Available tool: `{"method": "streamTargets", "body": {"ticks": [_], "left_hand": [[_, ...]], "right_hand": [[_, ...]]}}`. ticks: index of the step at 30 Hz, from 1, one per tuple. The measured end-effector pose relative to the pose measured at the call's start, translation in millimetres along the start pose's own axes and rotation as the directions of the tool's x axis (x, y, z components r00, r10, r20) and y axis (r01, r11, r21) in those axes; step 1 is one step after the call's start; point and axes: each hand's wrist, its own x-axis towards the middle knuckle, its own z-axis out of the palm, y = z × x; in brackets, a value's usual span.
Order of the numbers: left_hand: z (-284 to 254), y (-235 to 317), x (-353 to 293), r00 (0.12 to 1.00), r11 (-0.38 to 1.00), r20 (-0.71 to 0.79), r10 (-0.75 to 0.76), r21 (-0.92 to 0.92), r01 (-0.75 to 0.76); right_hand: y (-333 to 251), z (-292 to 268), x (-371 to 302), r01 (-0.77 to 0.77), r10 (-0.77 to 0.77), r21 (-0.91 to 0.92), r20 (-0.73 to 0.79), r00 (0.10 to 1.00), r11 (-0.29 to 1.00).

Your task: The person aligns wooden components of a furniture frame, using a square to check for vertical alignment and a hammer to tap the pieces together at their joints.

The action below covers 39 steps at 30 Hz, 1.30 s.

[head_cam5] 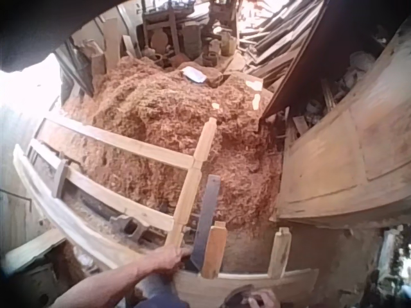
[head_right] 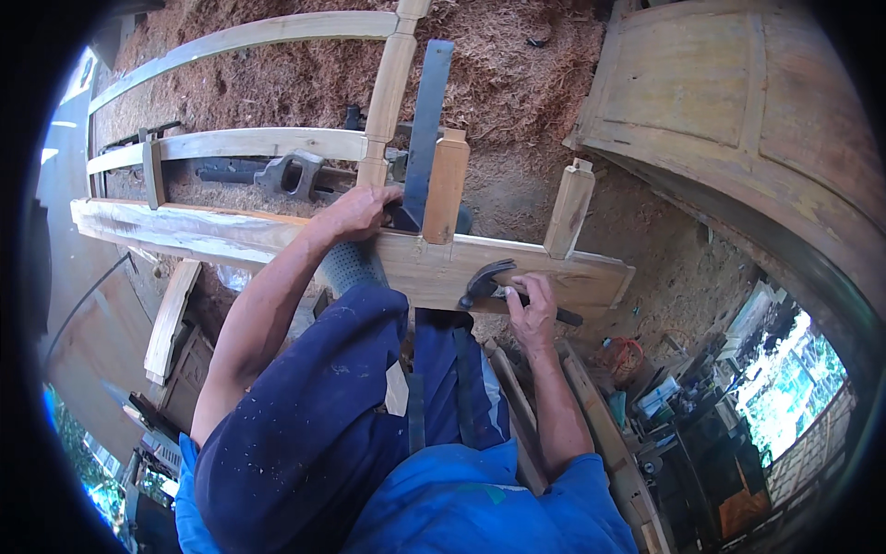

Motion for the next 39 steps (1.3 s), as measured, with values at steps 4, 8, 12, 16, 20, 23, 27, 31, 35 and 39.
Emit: {"method": "streamTargets", "body": {"ticks": [4,8,12,16,20,23,27,31,35,39], "left_hand": [[-33,-4,-34,0.927,0.982,-0.372,-0.055,-0.188,-0.018],[-56,-30,-84,0.657,0.951,-0.699,-0.282,-0.296,0.093],[-37,-108,-135,0.416,0.903,-0.816,-0.401,-0.275,0.331],[7,-188,-189,0.242,0.8,-0.81,-0.534,-0.391,0.455],[20,-214,-203,0.135,0.743,-0.798,-0.588,-0.467,0.48],[19,-221,-192,0.084,0.715,-0.773,-0.628,-0.532,0.454],[33,-229,-184,0.024,0.749,-0.845,-0.534,-0.46,0.477],[45,-232,-184,-0.036,0.734,-0.88,-0.474,-0.418,0.535],[39,-226,-186,-0.013,0.729,-0.898,-0.44,-0.366,0.579],[13,-209,-188,0.063,0.703,-0.924,-0.378,-0.242,0.668]], "right_hand": [[-10,1,7,-0.002,0.002,-0.011,0.017,1.0,1.0],[-28,8,20,0.08,-0.076,-0.096,0.04,0.996,0.992],[-50,18,38,0.079,-0.075,-0.048,0.066,0.995,0.996],[-58,18,42,0.147,-0.137,-0.12,0.087,0.987,0.982],[-104,35,66,0.319,-0.309,-0.163,0.088,0.947,0.934],[-167,75,107,0.527,-0.518,-0.022,0.159,0.841,0.849],[-193,93,148,0.515,-0.517,0.044,0.094,0.851,0.856],[-155,77,149,0.411,-0.408,-0.022,0.088,0.909,0.911],[-133,63,134,0.431,-0.42,-0.107,0.115,0.9,0.896],[-163,100,136,0.588,-0.572,-0.063,0.173,0.802,0.806]]}}
